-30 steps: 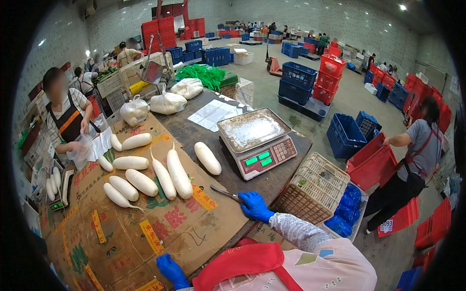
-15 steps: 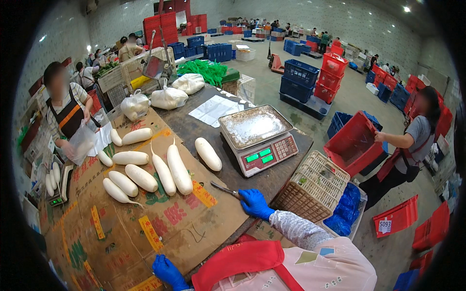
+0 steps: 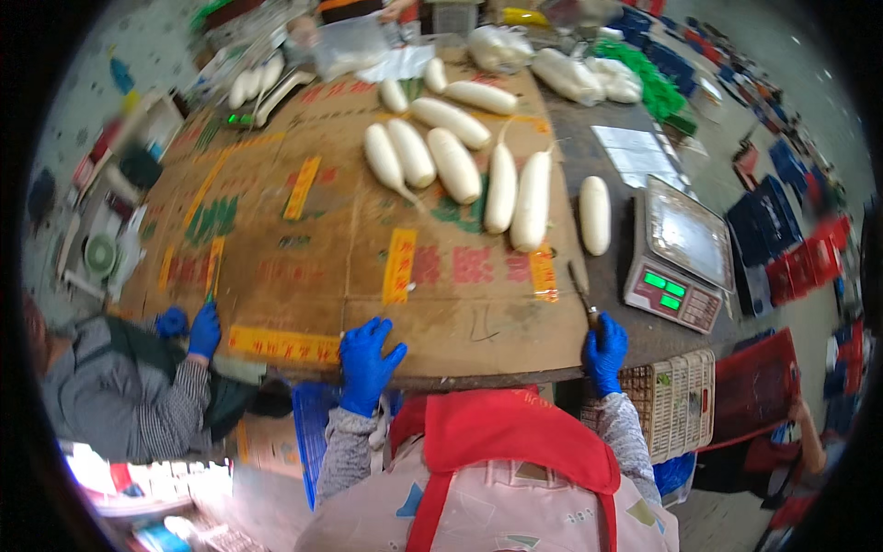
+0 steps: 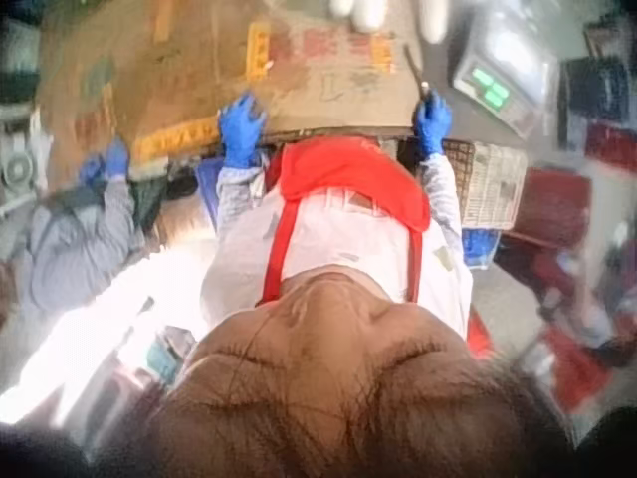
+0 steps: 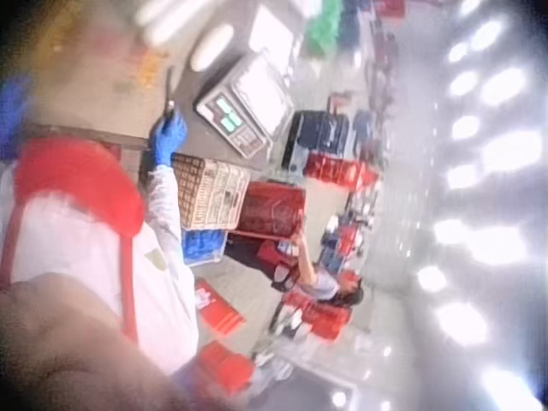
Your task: The person peels white radishes with a knife, removes the green tops, and places the trimmed radishes into a blue crate. The person also discards the peels and tops into a blue bag on the table.
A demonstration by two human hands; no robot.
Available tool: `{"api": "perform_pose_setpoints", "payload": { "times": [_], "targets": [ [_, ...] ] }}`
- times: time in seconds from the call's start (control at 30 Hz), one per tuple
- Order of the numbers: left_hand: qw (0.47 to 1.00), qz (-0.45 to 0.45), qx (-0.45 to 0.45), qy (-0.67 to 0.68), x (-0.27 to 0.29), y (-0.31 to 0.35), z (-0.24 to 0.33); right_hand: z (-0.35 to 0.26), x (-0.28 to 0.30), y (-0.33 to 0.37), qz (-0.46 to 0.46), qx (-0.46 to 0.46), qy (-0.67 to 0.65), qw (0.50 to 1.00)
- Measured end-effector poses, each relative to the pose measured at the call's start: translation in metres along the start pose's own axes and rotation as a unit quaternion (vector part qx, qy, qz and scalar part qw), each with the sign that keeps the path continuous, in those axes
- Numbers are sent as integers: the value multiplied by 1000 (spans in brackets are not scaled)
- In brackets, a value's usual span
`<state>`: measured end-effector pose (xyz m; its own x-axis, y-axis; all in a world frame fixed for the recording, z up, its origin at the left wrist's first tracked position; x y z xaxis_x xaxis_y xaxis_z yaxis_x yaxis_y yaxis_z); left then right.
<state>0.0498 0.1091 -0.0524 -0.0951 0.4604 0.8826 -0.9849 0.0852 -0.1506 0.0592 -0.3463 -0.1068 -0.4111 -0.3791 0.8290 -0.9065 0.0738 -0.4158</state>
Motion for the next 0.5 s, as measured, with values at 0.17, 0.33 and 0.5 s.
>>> {"api": "perform_pose_setpoints", "payload": {
  "times": [0.17, 0.33, 0.5],
  "targets": [
    [999, 15, 31, 25, -3, 10, -7, 1, -5, -6, -17, 25, -4, 1000],
    [989, 56, 31, 131, -25, -3, -26, 7, -8, -7, -19, 26, 17, 999],
    [989, 61, 47, 126, -35, -14, -31, 4, -7, -8, -14, 32, 19, 999]
  ]
}}
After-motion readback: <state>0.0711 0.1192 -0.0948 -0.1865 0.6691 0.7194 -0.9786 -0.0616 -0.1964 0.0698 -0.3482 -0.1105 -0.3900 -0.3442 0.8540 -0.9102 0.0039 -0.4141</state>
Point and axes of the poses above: each hand's wrist, its own y-axis away from the middle knuckle, its own x-axis out of the back of the hand, z = x × y, the point moved 2 cm from there along -y, towards the middle knuckle, and after that the axes turned 9 degrees about -z, right-handed, at the moved point
